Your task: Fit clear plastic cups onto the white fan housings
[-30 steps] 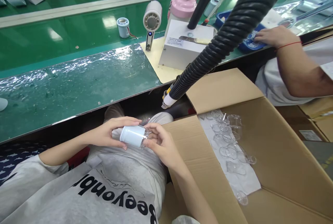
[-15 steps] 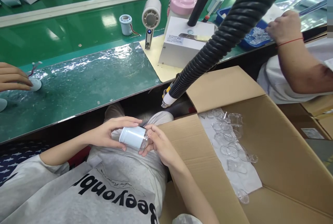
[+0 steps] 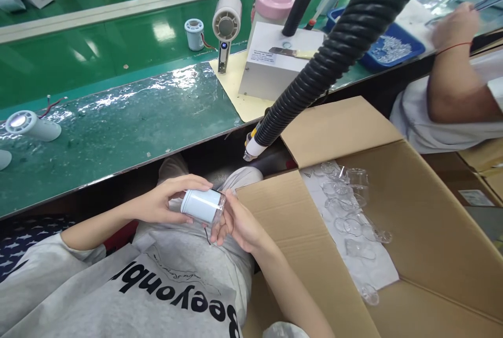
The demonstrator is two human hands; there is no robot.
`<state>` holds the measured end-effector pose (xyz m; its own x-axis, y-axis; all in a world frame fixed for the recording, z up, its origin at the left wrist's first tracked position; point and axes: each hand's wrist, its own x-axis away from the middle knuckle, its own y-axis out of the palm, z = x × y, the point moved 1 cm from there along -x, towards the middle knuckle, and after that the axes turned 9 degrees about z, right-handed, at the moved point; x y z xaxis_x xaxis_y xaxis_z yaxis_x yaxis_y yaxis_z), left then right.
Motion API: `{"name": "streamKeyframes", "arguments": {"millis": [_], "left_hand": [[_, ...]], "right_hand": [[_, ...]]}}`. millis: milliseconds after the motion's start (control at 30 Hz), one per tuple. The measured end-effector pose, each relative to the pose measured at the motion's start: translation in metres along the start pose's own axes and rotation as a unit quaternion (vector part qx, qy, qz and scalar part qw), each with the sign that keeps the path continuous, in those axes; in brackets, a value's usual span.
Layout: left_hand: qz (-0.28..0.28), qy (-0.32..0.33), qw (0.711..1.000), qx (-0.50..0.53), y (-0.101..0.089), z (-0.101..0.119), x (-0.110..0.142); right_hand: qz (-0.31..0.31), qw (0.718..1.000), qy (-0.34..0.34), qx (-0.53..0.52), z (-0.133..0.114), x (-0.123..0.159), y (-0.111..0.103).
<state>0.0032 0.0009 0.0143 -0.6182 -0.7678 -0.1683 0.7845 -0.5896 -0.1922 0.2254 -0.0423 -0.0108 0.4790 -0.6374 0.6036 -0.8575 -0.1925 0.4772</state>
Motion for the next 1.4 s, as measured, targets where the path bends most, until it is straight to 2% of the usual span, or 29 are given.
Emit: {"name": "streamKeyframes", "arguments": {"millis": [67, 133, 167, 233, 300, 367, 400, 433, 467, 500, 600, 667, 833, 933, 1033, 1100, 1233, 1400], "left_hand": [[0.011, -0.051, 0.999, 0.01, 0.001, 0.004, 0.001], [0.023, -0.095, 0.995, 0.03, 0.002, 0.007, 0.001], [0.027, -0.11, 0.993, 0.044, 0.003, 0.008, 0.002], [0.028, -0.132, 0.988, 0.075, 0.004, 0.01, 0.002], [0.025, -0.145, 0.985, 0.094, 0.004, 0.01, 0.002], [0.02, -0.156, 0.983, 0.099, 0.003, 0.009, 0.003], [0.017, -0.158, 0.982, 0.097, 0.002, 0.008, 0.003], [0.011, -0.157, 0.983, 0.094, 0.001, 0.008, 0.002], [0.004, -0.149, 0.985, 0.09, 0.0, 0.008, 0.002], [-0.006, -0.135, 0.987, 0.084, -0.001, 0.008, 0.002], [-0.033, -0.088, 0.993, 0.064, -0.005, 0.01, 0.0], [-0.038, -0.083, 0.994, 0.066, -0.006, 0.01, 0.0], [-0.03, -0.147, 0.978, 0.144, -0.001, 0.003, 0.005], [-0.037, -0.195, 0.962, 0.186, 0.006, -0.008, 0.01], [-0.034, -0.225, 0.955, 0.191, 0.012, -0.018, 0.015], [-0.027, -0.22, 0.962, 0.163, 0.013, -0.021, 0.016], [-0.029, -0.167, 0.98, 0.102, 0.007, -0.014, 0.01], [-0.03, -0.138, 0.987, 0.075, 0.005, -0.002, 0.005]], "right_hand": [[0.001, 0.998, -0.054, 0.034, 0.003, 0.003, -0.001], [0.03, 0.983, -0.156, 0.093, 0.007, 0.006, -0.004], [0.054, 0.965, -0.219, 0.133, 0.008, 0.008, -0.006], [0.097, 0.904, -0.348, 0.228, 0.011, 0.01, -0.009], [0.112, 0.818, -0.462, 0.324, 0.012, 0.012, -0.012], [0.109, 0.741, -0.537, 0.389, 0.011, 0.013, -0.013], [0.108, 0.721, -0.555, 0.401, 0.01, 0.014, -0.014], [0.109, 0.719, -0.559, 0.399, 0.009, 0.014, -0.014], [0.112, 0.736, -0.547, 0.383, 0.007, 0.015, -0.013], [0.115, 0.77, -0.518, 0.355, 0.006, 0.015, -0.013], [0.115, 0.888, -0.38, 0.232, 0.006, 0.016, -0.011], [0.117, 0.926, -0.314, 0.175, 0.009, 0.017, -0.011], [0.145, 0.931, -0.287, 0.174, 0.014, 0.019, -0.012], [0.128, 0.952, -0.228, 0.159, 0.014, 0.018, -0.01], [0.107, 0.973, -0.181, 0.098, 0.012, 0.016, -0.007], [0.095, 0.983, -0.15, 0.055, 0.012, 0.014, -0.005], [0.078, 0.992, -0.1, 0.025, 0.013, 0.012, 0.001], [0.074, 0.991, -0.109, 0.025, 0.01, 0.011, 0.006]]}}
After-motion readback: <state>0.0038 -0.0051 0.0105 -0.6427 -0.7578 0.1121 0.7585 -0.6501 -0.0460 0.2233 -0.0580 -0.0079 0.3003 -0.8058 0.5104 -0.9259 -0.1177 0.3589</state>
